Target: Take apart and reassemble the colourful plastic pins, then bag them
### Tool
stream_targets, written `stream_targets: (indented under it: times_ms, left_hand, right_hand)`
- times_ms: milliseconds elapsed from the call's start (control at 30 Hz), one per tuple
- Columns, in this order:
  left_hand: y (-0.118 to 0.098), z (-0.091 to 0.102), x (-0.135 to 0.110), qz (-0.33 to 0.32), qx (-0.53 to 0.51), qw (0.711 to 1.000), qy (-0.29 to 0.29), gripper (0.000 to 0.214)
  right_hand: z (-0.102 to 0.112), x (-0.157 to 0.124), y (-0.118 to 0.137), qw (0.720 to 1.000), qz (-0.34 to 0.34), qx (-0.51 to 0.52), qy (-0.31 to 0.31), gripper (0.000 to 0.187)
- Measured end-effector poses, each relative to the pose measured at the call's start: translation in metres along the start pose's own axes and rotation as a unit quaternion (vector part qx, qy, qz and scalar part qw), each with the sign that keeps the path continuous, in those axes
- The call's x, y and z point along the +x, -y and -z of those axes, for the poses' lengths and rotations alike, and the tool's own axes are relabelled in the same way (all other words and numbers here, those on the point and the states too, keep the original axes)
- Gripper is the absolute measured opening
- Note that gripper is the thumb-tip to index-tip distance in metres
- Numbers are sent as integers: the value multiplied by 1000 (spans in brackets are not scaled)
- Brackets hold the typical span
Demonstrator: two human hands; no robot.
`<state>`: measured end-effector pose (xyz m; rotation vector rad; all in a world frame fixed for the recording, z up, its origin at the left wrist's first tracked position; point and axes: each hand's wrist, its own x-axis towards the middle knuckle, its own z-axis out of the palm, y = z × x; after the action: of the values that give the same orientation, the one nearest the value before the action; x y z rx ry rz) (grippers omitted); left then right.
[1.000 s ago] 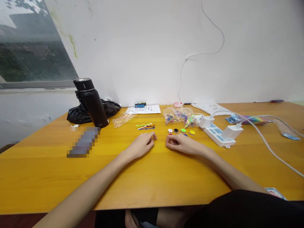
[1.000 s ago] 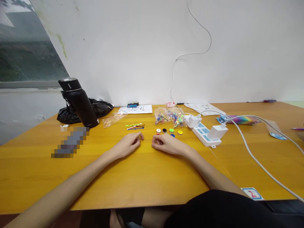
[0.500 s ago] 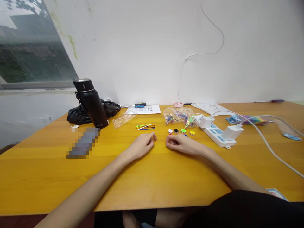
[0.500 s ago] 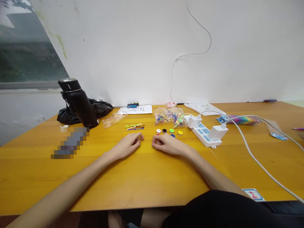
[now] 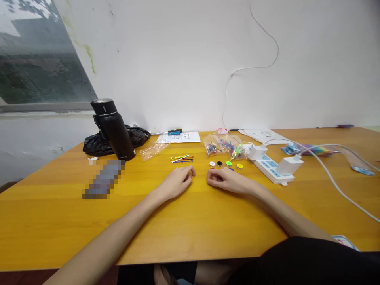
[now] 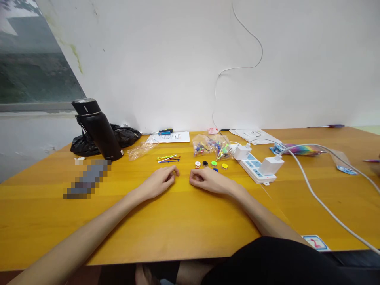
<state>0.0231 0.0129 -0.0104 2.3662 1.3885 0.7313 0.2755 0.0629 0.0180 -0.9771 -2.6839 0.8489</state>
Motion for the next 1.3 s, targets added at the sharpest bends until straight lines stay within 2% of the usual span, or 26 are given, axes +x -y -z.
stream_targets:
  times_ms: [933, 1033, 1200, 1300]
  left_hand:
    - [0, 0, 0, 1, 4, 1000, 4, 20]
    - [0, 0, 0, -1, 4, 1000, 3, 20]
    - [0, 0, 0, -7, 0, 1000, 3, 21]
    - [0, 0, 0, -7, 0, 1000, 5, 20]
  right_hand:
    - [-2, 0, 1, 1000, 12, -4, -7, 21]
    - [-2, 1, 0, 998, 21, -22, -54, 20]
    - [5, 3, -9, 979, -5, -27, -201, 21]
    - [7, 3, -15, 974, 6, -76, -213, 17]
